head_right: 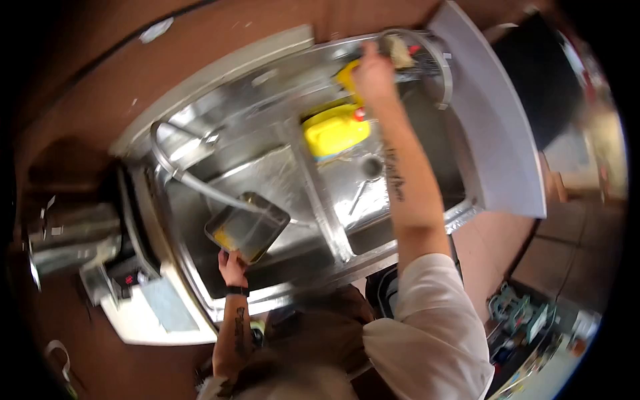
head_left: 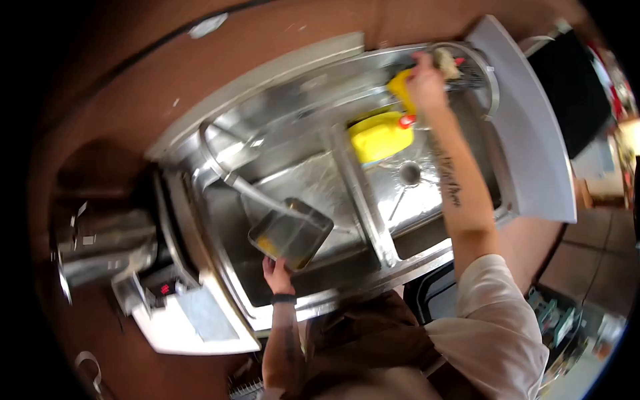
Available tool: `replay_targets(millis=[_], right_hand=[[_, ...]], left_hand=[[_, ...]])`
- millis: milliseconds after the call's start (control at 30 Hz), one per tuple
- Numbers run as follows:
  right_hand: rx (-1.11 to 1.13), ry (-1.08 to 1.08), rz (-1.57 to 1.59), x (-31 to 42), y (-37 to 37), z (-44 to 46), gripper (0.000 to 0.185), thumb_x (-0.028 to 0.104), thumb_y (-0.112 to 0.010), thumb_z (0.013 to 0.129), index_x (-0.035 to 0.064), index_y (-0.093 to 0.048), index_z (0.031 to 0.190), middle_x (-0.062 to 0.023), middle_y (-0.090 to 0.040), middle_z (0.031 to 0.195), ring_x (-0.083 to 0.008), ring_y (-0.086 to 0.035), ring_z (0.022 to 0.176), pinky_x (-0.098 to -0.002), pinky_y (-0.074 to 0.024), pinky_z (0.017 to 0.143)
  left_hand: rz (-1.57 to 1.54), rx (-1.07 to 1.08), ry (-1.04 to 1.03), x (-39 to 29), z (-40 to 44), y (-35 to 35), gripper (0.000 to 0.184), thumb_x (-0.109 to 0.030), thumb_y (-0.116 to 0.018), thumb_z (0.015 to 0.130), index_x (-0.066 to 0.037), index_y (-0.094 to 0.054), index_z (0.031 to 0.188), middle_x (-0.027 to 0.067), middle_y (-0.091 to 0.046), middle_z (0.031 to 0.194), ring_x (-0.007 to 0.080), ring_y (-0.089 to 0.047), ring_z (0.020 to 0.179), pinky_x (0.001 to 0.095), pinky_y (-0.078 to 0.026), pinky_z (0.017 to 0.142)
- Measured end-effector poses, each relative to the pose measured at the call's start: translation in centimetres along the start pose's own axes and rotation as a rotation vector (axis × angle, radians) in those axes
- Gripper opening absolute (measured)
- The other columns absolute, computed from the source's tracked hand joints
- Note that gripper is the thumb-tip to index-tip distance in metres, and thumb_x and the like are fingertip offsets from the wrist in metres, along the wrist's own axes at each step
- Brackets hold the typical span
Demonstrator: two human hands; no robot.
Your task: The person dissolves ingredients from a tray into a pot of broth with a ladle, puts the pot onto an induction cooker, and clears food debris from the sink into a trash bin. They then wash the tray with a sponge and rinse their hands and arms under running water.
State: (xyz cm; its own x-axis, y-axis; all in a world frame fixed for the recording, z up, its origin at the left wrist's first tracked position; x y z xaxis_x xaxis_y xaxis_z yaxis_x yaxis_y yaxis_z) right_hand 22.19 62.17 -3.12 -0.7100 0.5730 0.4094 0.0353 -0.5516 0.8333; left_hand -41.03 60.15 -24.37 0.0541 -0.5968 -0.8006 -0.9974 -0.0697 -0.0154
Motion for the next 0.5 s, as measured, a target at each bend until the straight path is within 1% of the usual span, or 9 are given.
replay_targets(millis=[33, 67, 100, 133, 167, 233, 300, 433, 500], right_hand=[[0.008, 0.019, -0.035, -0.8, 0.2, 0.3, 0.055, 0.01, -0.069, 0.077, 0.0062, -0.05, 0.128, -0.015, -0.068, 0.083, -0.0343, -0.068, 0.079, -0.0471, -0.055, 0.073], [0.162, 0.009, -0.124, -0.9, 0.8, 0.4, 0.061, 0.023, -0.07, 0.078, 0.0052, -0.051, 0.133, -0.0188, -0.07, 0.095, -0.034, -0.069, 0.091, -0.0452, -0.0542, 0.081], [0.28, -0.01, -0.184, -1.5, 0.3, 0.5, 0.071, 0.035, -0.071, 0.077, 0.0006, -0.049, 0.136, -0.0226, -0.066, 0.119, -0.0349, -0.065, 0.11, -0.0443, -0.0501, 0.095], [0.428, -0.045, -0.278, -2.0, -0.7, 0.6, 0.075, 0.043, -0.068, 0.077, 0.0008, -0.051, 0.136, -0.023, -0.064, 0.123, -0.0364, -0.061, 0.116, -0.0446, -0.0466, 0.099], [0.392, -0.025, -0.209, -1.5, -0.8, 0.2, 0.075, 0.045, -0.067, 0.076, 0.002, -0.051, 0.136, -0.0244, -0.065, 0.12, -0.038, -0.061, 0.116, -0.0452, -0.0458, 0.1], [0.379, 0.006, -0.157, -1.2, -2.1, 0.2, 0.065, 0.037, -0.066, 0.078, 0.0021, -0.053, 0.132, -0.0281, -0.065, 0.116, -0.0379, -0.061, 0.115, -0.044, -0.0464, 0.099], [0.405, -0.042, -0.05, -1.9, -2.6, 0.4, 0.06, 0.033, -0.066, 0.08, 0.0017, -0.054, 0.13, -0.0299, -0.064, 0.115, -0.0372, -0.061, 0.115, -0.043, -0.0465, 0.099], [0.292, 0.118, -0.202, -4.0, -4.2, 0.8, 0.051, 0.024, -0.067, 0.08, 0.0045, -0.056, 0.126, -0.0186, -0.069, 0.096, -0.037, -0.066, 0.096, -0.0437, -0.0507, 0.088], [0.33, 0.062, -0.194, -4.5, -4.4, 0.6, 0.048, 0.019, -0.067, 0.079, 0.0032, -0.058, 0.123, -0.0205, -0.07, 0.1, -0.0366, -0.068, 0.096, -0.0413, -0.0522, 0.086]], left_hand=[[0.053, -0.023, -0.034, -1.3, -1.1, 0.1, 0.048, 0.0, -0.062, 0.083, 0.001, -0.051, 0.13, 0.0071, -0.064, 0.112, 0.0178, -0.061, 0.096, 0.0318, -0.051, 0.082], [0.091, -0.005, -0.09, -1.2, -0.7, 1.3, 0.048, -0.001, -0.063, 0.083, 0.002, -0.052, 0.13, 0.0075, -0.064, 0.111, 0.018, -0.061, 0.096, 0.0316, -0.051, 0.08], [0.036, -0.006, -0.093, -1.9, -1.2, 1.3, 0.048, -0.001, -0.062, 0.083, 0.002, -0.052, 0.13, 0.0076, -0.064, 0.111, 0.0177, -0.061, 0.095, 0.0303, -0.05, 0.08], [0.062, -0.024, -0.018, -3.3, -1.9, 0.6, 0.045, -0.003, -0.059, 0.083, 0.001, -0.056, 0.128, 0.0062, -0.065, 0.104, 0.0169, -0.061, 0.093, 0.0283, -0.049, 0.079], [0.041, -0.05, -0.021, -3.3, -1.2, 0.5, 0.038, -0.007, -0.059, 0.082, 0.0, -0.061, 0.119, 0.0042, -0.066, 0.095, 0.0154, -0.061, 0.087, 0.0261, -0.048, 0.074], [-0.064, -0.043, 0.064, -1.1, 1.6, 1.2, 0.017, -0.015, -0.06, 0.08, -0.006, -0.063, 0.095, 0.0017, -0.061, 0.082, 0.0149, -0.057, 0.072, 0.0263, -0.042, 0.061], [-0.029, -0.043, 0.265, 0.7, 2.9, 0.7, 0.014, -0.018, -0.06, 0.082, -0.008, -0.061, 0.091, 0.0035, -0.059, 0.08, 0.0161, -0.056, 0.073, 0.0291, -0.042, 0.061], [-0.242, 0.015, 0.375, 5.4, 5.6, -1.9, 0.022, -0.022, -0.06, 0.084, -0.006, -0.06, 0.099, 0.0075, -0.06, 0.095, 0.0211, -0.058, 0.088, 0.0362, -0.047, 0.076], [-0.236, 0.031, 0.44, 5.1, 4.8, -3.7, 0.025, -0.022, -0.06, 0.084, -0.005, -0.059, 0.102, 0.0083, -0.06, 0.099, 0.0229, -0.058, 0.094, 0.039, -0.048, 0.083]])
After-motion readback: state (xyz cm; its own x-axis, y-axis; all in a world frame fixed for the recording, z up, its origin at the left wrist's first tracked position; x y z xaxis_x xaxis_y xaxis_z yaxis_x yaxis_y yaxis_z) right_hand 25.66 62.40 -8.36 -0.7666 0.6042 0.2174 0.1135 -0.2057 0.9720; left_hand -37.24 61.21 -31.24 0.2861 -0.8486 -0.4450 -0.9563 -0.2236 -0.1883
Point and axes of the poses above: each hand's wrist, its own z-axis towards the middle knuckle, its own y-axis out of the back of the hand, x = y × z, the point moved 7 cm from there along z, towards the middle knuckle
